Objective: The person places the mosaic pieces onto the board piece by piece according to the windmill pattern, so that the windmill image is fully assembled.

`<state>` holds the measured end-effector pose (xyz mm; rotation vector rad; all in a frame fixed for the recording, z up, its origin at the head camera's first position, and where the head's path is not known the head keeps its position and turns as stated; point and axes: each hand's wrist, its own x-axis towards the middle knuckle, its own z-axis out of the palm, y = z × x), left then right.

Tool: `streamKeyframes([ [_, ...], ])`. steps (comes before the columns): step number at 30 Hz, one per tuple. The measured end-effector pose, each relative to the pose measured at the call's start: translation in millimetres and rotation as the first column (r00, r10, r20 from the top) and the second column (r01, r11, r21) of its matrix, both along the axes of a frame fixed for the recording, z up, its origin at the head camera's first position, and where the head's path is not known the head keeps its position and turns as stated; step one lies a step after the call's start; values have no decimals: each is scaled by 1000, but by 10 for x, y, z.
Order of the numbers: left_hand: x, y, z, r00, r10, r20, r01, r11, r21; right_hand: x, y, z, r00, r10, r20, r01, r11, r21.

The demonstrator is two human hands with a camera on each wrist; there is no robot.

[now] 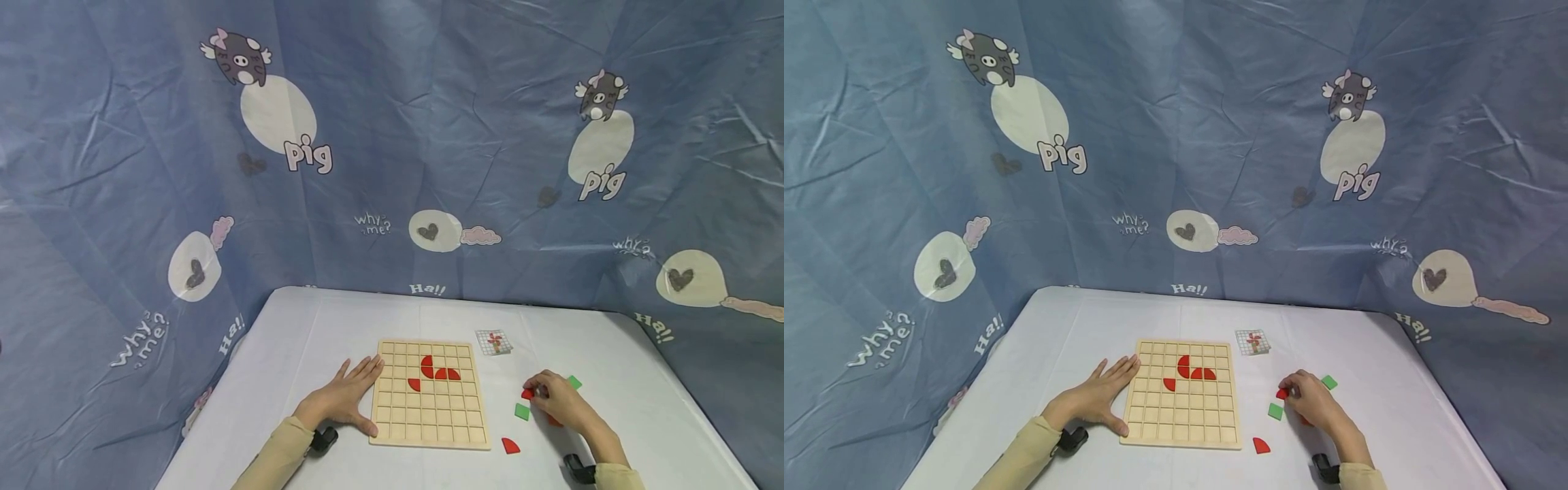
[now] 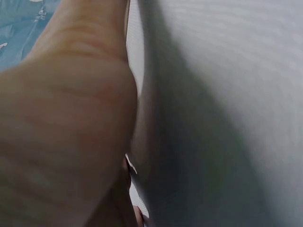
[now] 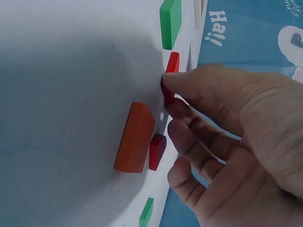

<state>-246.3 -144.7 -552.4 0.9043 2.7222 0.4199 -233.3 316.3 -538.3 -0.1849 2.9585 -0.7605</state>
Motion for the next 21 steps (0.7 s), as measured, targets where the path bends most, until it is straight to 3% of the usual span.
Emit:
streamKeyframes([
  [15,1,-8,6,1000,-2,-6,2,1000,-6,-79,-73,-25,995,-90,-48,92,995,42],
  [21,-9,-7,-12,1000,-6,-4,6,1000,-10,-95,-96,-37,991,-130,-28,131,990,46],
])
